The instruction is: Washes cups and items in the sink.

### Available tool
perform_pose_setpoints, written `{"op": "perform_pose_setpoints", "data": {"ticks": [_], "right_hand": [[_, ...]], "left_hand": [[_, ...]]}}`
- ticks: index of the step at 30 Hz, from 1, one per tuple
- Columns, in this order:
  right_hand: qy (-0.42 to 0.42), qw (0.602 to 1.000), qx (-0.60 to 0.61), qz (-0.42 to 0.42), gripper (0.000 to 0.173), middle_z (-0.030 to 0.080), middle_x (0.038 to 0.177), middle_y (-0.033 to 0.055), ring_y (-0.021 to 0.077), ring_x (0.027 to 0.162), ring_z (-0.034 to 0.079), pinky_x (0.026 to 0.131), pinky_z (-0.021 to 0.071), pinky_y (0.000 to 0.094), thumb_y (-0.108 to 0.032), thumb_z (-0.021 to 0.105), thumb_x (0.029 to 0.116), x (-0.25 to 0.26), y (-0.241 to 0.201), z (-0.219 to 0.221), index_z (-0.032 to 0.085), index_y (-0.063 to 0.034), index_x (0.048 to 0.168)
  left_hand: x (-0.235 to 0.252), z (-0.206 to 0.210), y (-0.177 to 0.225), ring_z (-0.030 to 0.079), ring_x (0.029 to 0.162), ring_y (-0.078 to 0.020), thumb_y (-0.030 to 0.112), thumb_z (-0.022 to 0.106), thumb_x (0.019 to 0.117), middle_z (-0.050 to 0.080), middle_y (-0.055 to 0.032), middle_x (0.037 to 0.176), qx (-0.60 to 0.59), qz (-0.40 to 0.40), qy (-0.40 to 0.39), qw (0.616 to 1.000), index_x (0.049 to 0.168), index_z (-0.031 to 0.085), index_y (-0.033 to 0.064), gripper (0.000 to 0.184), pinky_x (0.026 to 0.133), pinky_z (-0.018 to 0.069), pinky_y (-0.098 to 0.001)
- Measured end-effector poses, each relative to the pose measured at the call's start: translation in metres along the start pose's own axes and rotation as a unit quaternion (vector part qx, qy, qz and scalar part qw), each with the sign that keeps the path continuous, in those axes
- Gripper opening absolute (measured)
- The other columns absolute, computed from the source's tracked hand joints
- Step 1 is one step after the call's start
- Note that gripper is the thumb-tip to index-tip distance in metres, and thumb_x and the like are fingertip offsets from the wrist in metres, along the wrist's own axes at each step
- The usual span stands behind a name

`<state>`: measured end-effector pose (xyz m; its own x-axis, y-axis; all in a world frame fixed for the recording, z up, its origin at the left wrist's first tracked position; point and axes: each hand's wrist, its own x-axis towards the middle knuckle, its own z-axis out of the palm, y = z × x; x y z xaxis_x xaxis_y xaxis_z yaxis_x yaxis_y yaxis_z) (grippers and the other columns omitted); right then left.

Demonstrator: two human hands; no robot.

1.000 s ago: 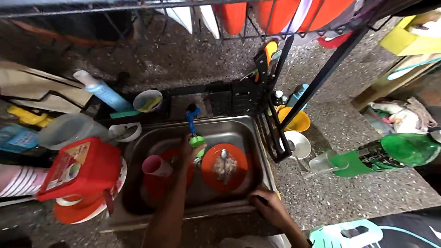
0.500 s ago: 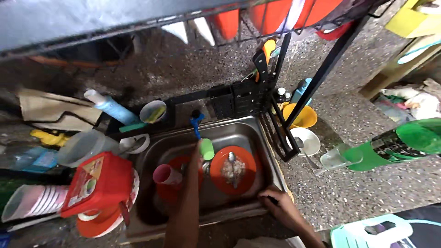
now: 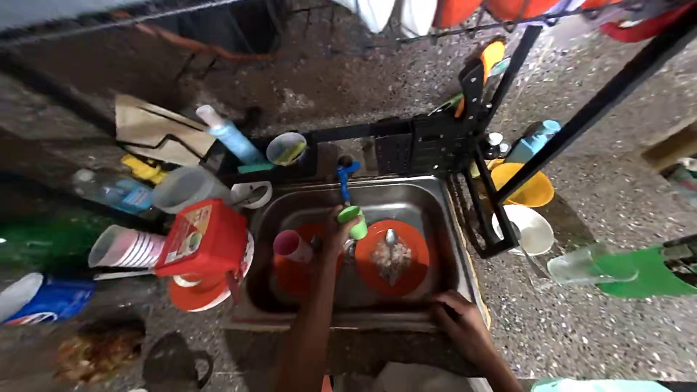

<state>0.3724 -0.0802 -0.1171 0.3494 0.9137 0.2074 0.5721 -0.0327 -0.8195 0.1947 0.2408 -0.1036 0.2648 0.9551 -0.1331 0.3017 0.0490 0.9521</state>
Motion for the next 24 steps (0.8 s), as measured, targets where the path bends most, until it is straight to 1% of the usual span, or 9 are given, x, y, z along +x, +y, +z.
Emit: {"op": "perform_pose_setpoints", "data": {"ticks": [2,5,8,10,13,15,17,20,24], "right_hand": [[-0.006,1.0,-0.003,0.001,0.018,0.074,0.098,0.0028,0.0118,0.095,0.07,0.087,0.0593,0.0321,-0.017,0.064,0.0917,0.0,0.0,0.0,0.078,-0.0101,0.101],[-0.007,1.0,-0.012,-0.007,0.019,0.074,0.098,0.0036,0.0131,0.095,0.07,0.087,0.0591,0.0328,-0.016,0.063,0.0911,0.001,0.001,0.0,0.078,-0.0092,0.1],[-0.002,1.0,-0.003,-0.005,0.018,0.075,0.097,0.0019,0.0112,0.096,0.07,0.088,0.0588,0.0312,-0.016,0.063,0.0917,0.002,0.0,0.0,0.079,-0.0108,0.1],[0.005,1.0,-0.002,-0.001,0.018,0.074,0.096,-0.0001,0.0096,0.095,0.069,0.087,0.0589,0.0306,-0.017,0.063,0.0927,0.001,0.002,0.002,0.079,-0.0132,0.1],[0.018,1.0,-0.02,-0.002,0.019,0.073,0.093,-0.0011,0.0096,0.093,0.069,0.085,0.0585,0.0302,-0.02,0.061,0.0933,-0.001,0.001,0.006,0.079,-0.0147,0.098],[0.022,0.999,-0.033,0.003,0.021,0.074,0.093,-0.0007,0.0109,0.093,0.069,0.085,0.0588,0.0316,-0.021,0.059,0.0932,0.0,-0.001,0.007,0.078,-0.0144,0.097],[0.029,0.999,-0.043,0.007,0.022,0.074,0.092,-0.0001,0.012,0.092,0.07,0.084,0.0591,0.033,-0.022,0.058,0.0933,-0.001,-0.003,0.009,0.078,-0.0144,0.096],[0.05,0.997,-0.055,0.001,0.023,0.074,0.09,-0.0006,0.0121,0.09,0.07,0.083,0.059,0.0331,-0.024,0.057,0.093,0.0,-0.002,0.013,0.078,-0.0152,0.093],[0.047,0.997,-0.059,0.008,0.025,0.076,0.093,0.0035,0.0186,0.093,0.072,0.085,0.0596,0.0403,-0.023,0.057,0.0931,0.001,-0.006,0.01,0.079,-0.0123,0.095]], "left_hand": [[0.004,0.004,0.005,0.065,0.12,-0.0266,0.028,0.092,0.0733,0.065,-0.0179,0.13,0.054,0.017,0.027,0.998,0.148,0.048,0.0044,0.09,0.105,0.0535,-0.0465],[0.015,0.016,0.006,0.063,0.123,-0.0316,0.023,0.093,0.0744,0.063,-0.0234,0.132,0.095,0.063,0.058,0.992,0.147,0.046,0.001,0.09,0.108,0.0507,-0.0492],[0.026,0.026,0.001,0.065,0.117,-0.0298,0.019,0.089,0.0791,0.064,-0.0234,0.126,0.043,0.091,0.066,0.993,0.144,0.045,-0.003,0.081,0.102,0.0544,-0.0464],[0.032,0.03,-0.002,0.067,0.113,-0.0319,0.02,0.087,0.0817,0.064,-0.0246,0.127,-0.033,0.046,0.069,0.996,0.151,0.038,-0.0005,0.088,0.094,0.0574,-0.0479],[0.031,0.032,-0.006,0.063,0.117,-0.0384,0.026,0.07,0.0969,0.057,-0.0256,0.138,-0.169,-0.064,0.051,0.982,0.159,0.03,0.014,0.075,0.09,0.0569,-0.0546],[0.027,0.035,-0.009,0.062,0.115,-0.0323,0.036,0.046,0.1074,0.058,-0.0197,0.135,-0.269,-0.113,0.039,0.956,0.15,0.042,0.0111,0.049,0.091,0.0548,-0.0512],[0.024,0.037,-0.012,0.063,0.107,-0.0264,0.047,0.03,0.1084,0.062,-0.0135,0.123,-0.371,-0.115,0.036,0.921,0.138,0.048,0.0115,0.05,0.086,0.055,-0.0502],[0.03,0.039,-0.013,0.06,0.11,-0.028,0.052,0.03,0.1053,0.059,-0.0131,0.124,-0.476,-0.094,0.037,0.874,0.136,0.047,0.0136,0.052,0.09,0.0525,-0.0555],[0.033,0.041,-0.008,0.064,0.101,-0.0221,0.054,0.023,0.1051,0.063,-0.0099,0.116,-0.525,-0.082,0.021,0.847,0.131,0.047,0.0145,0.053,0.082,0.0573,-0.0439]]}}
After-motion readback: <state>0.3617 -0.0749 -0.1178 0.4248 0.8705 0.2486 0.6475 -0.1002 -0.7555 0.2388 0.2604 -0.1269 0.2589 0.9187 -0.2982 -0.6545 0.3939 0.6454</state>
